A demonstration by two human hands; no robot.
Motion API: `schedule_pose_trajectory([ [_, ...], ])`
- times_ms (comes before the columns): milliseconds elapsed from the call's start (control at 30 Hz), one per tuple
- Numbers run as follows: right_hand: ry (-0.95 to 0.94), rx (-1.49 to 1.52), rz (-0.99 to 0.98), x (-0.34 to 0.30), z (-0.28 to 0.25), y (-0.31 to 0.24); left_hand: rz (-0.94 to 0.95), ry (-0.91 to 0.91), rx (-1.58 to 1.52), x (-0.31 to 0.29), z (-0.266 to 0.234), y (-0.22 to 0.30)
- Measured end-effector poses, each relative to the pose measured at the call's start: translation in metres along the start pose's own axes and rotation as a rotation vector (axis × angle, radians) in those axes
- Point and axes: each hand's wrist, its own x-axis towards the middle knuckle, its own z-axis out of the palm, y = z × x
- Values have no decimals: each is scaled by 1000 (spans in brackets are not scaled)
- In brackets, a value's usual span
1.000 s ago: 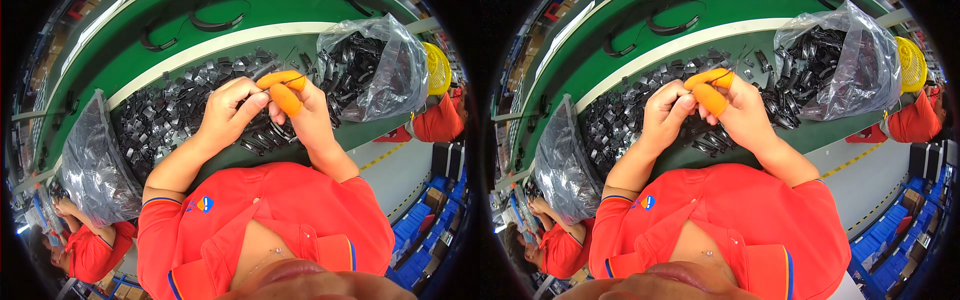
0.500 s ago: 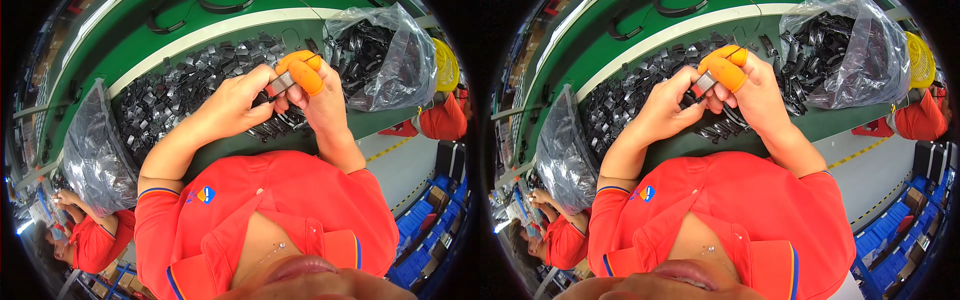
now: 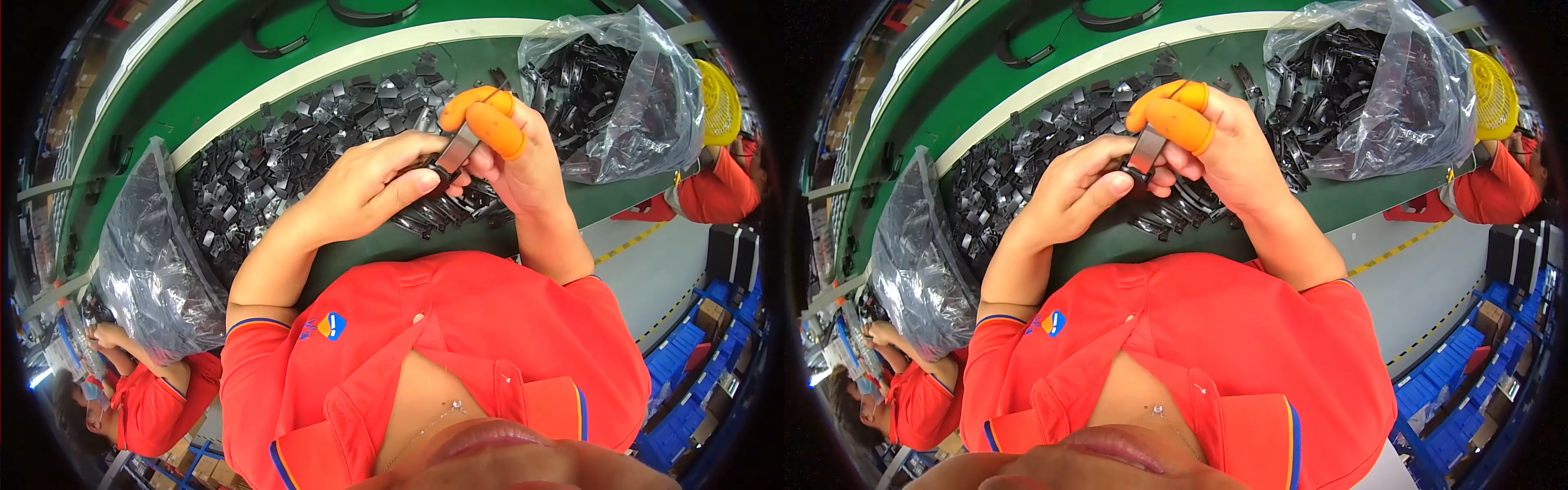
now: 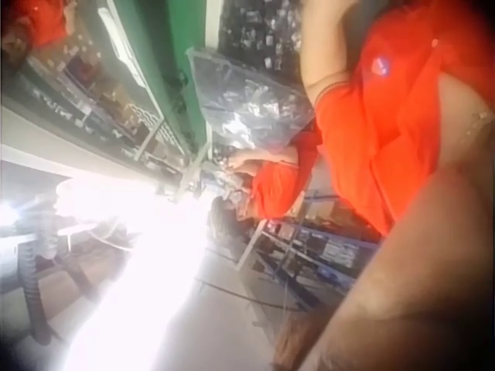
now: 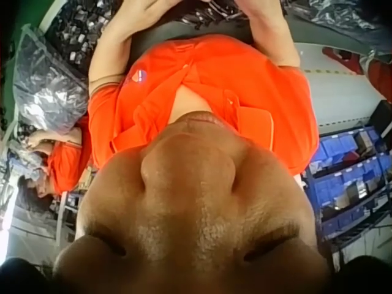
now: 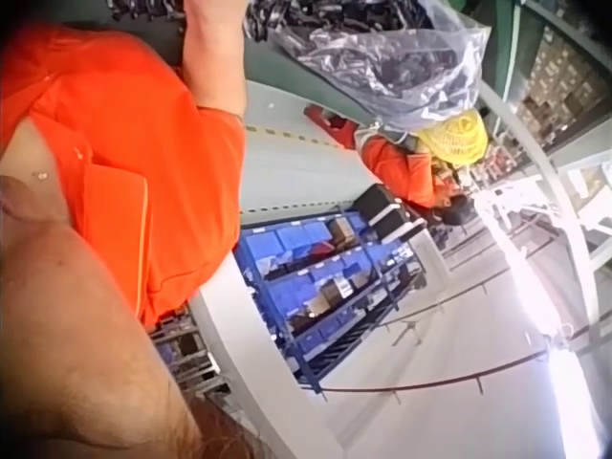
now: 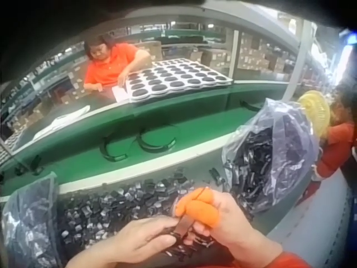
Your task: The person assembles small electronic parts into a black plastic casing by hand, taking the parts from blue storage bins.
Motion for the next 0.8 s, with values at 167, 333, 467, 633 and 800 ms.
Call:
schedule_pose_trajectory([
  [167, 68, -181, -157, 10, -19, -22, 200, 182, -528, -15, -21, 6],
  [333, 236, -618, -114, 39, -79, -8, 533, 29, -1602, -23, -65, 28],
  [467, 125, -1013, -20, 70, -101, 27, 564, -118, -1722, -20, -71, 26],
  [633, -80, -1344, -387, 115, -102, 37, 516, -146, -1657, -17, -71, 18],
  [800, -327, -1424, -440, 136, -110, 41, 470, 91, -1548, -23, -54, 23],
])
